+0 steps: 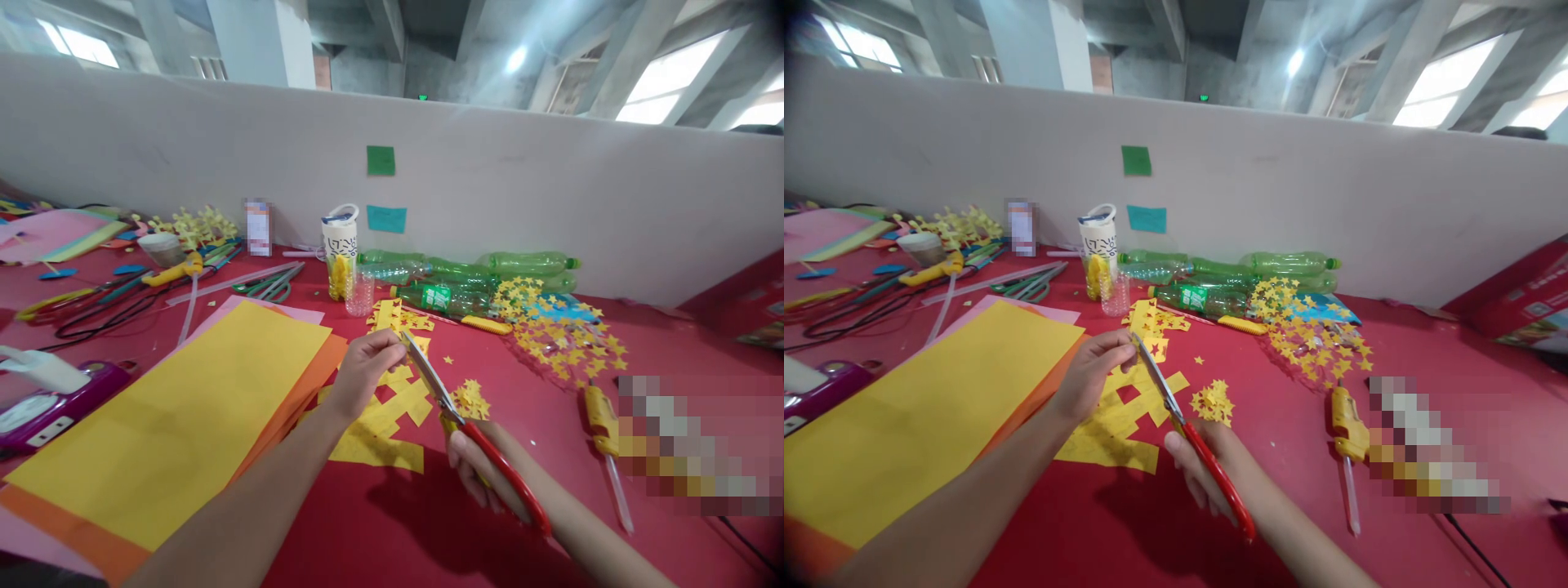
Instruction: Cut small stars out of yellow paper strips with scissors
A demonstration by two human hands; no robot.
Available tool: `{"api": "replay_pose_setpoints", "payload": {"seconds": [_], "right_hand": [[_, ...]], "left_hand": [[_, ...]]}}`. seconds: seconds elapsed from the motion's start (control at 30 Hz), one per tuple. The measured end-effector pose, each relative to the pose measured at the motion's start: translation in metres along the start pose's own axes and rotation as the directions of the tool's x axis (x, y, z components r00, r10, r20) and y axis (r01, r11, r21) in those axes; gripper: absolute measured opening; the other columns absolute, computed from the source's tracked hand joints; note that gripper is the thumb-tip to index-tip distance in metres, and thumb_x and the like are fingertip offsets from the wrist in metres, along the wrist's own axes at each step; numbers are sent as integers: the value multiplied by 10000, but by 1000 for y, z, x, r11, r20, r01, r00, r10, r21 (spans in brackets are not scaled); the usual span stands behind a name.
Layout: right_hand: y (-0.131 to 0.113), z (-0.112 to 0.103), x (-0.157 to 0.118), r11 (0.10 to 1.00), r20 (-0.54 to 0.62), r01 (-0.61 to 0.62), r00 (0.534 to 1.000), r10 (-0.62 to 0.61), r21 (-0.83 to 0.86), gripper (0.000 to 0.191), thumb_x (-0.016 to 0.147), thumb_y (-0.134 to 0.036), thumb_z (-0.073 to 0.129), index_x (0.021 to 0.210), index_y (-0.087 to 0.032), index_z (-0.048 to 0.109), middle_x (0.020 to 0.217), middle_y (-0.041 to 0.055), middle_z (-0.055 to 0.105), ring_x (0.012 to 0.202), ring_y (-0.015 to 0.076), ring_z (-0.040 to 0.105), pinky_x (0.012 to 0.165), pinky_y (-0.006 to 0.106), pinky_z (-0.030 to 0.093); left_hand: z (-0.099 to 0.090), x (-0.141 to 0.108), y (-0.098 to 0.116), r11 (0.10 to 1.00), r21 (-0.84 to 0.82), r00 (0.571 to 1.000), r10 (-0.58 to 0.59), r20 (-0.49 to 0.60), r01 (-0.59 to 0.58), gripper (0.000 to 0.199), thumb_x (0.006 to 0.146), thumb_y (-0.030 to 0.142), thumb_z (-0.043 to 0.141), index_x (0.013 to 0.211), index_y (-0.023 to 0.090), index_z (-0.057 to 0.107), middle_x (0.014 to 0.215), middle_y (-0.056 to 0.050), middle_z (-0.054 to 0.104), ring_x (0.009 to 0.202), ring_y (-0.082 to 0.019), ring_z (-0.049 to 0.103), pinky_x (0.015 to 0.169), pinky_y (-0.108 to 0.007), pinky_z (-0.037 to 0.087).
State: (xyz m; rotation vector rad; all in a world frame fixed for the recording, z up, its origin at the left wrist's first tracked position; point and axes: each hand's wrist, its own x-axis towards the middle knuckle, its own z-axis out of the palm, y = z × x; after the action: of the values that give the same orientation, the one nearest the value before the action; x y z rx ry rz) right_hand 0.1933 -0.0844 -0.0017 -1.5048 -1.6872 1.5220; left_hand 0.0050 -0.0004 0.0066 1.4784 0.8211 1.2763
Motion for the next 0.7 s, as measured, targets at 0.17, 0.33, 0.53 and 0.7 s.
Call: {"api": "replay_pose_setpoints", "payload": {"seconds": [0.17, 0.33, 0.53, 0.7], "right_hand": [[-1, -1, -1, 1000, -6, 5, 1000, -5, -7, 475, 791, -631, 365, 687, -176, 457, 366, -69, 428, 273, 44, 343, 295, 135, 268], [-3, -2, -1, 999, -14, -22, 1000, 22, -32, 458, 795, -608, 393, 666, -174, 457, 360, -71, 420, 291, 44, 361, 306, 127, 263], [-4, 2, 0, 999, -57, -35, 998, 34, -22, 407, 813, -544, 416, 624, -185, 445, 319, -79, 403, 254, 47, 335, 288, 137, 246], [-11, 3, -1, 998, -59, -65, 996, 65, -9, 382, 792, -514, 470, 592, -192, 423, 289, -96, 365, 224, 42, 295, 263, 131, 225]], "left_hand": [[1, 0, 2, 997, 45, 997, 61, -42, -59, 203, 753, 204, 498, 555, 166, 528, 804, -28, 513, 823, -150, 474, 770, -273, 355], [1, 0, 3, 1000, -20, 1000, 23, -2, -23, 205, 751, 183, 466, 549, 169, 497, 985, -59, 558, 964, -192, 478, 825, -309, 347], [3, 0, -2, 1000, -22, 1000, -5, -27, 5, 218, 752, 214, 470, 536, 184, 466, 650, -14, 472, 709, -153, 441, 713, -289, 356], [3, 0, -3, 997, -72, 1000, -19, -23, 17, 204, 744, 215, 468, 545, 171, 460, 601, 4, 447, 623, -124, 395, 641, -259, 340]]}}
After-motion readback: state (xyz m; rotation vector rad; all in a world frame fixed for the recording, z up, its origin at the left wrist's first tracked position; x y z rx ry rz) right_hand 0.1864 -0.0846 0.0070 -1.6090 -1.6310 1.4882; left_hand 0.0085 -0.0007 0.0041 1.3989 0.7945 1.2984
